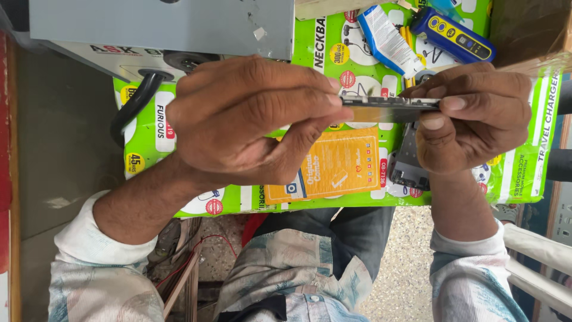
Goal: The person applies adhesive to a smartphone screen and presses it onto the phone chassis. They then handle a black power bank, peeling off a protective film and inspecting its surface.
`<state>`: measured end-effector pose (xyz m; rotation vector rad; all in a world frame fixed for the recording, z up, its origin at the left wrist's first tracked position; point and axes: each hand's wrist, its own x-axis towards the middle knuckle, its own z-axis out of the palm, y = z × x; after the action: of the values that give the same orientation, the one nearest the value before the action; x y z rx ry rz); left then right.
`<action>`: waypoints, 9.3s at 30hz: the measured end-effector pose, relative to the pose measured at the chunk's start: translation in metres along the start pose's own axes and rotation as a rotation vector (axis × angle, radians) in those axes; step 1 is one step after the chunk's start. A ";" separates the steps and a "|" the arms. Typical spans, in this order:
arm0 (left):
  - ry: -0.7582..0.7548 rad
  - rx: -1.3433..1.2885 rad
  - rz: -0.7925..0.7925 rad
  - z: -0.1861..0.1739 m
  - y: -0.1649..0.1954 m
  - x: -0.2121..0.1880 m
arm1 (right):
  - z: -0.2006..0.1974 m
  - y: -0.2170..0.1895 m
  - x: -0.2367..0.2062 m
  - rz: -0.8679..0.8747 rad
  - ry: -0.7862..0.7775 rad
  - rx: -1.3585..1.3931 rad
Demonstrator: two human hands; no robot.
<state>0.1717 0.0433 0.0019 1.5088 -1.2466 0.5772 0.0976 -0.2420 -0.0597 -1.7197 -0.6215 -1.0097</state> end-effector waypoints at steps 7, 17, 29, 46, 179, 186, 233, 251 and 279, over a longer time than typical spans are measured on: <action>0.032 -0.002 -0.038 0.002 0.003 0.002 | -0.002 0.007 -0.005 -0.015 0.033 0.036; 0.021 -0.031 -0.126 0.000 0.009 0.004 | -0.001 -0.006 -0.002 0.164 0.003 0.010; 0.045 -0.143 -0.350 0.008 0.016 0.008 | -0.012 -0.002 -0.007 0.222 -0.093 -0.175; 0.025 -0.167 -0.373 0.004 0.014 0.004 | -0.016 0.004 -0.013 0.359 0.008 -0.120; 0.087 -0.149 -0.327 0.014 -0.005 -0.011 | -0.019 -0.007 -0.004 0.365 -0.147 -0.165; 0.012 -0.249 -0.416 0.009 -0.001 -0.013 | -0.023 0.001 -0.012 0.547 -0.055 -0.069; 0.020 -0.759 -0.531 0.010 0.001 -0.011 | -0.018 0.008 0.012 0.808 -0.039 0.446; 0.075 -0.804 -0.599 0.010 -0.003 -0.007 | -0.025 0.015 0.004 -0.413 -0.037 -0.318; 0.065 -0.724 -0.533 0.014 -0.001 -0.013 | -0.007 -0.002 0.019 -0.320 -0.331 -0.535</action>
<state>0.1647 0.0354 -0.0139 1.1078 -0.8116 -0.1742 0.1036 -0.2492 -0.0413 -2.3399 -0.9185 -1.1968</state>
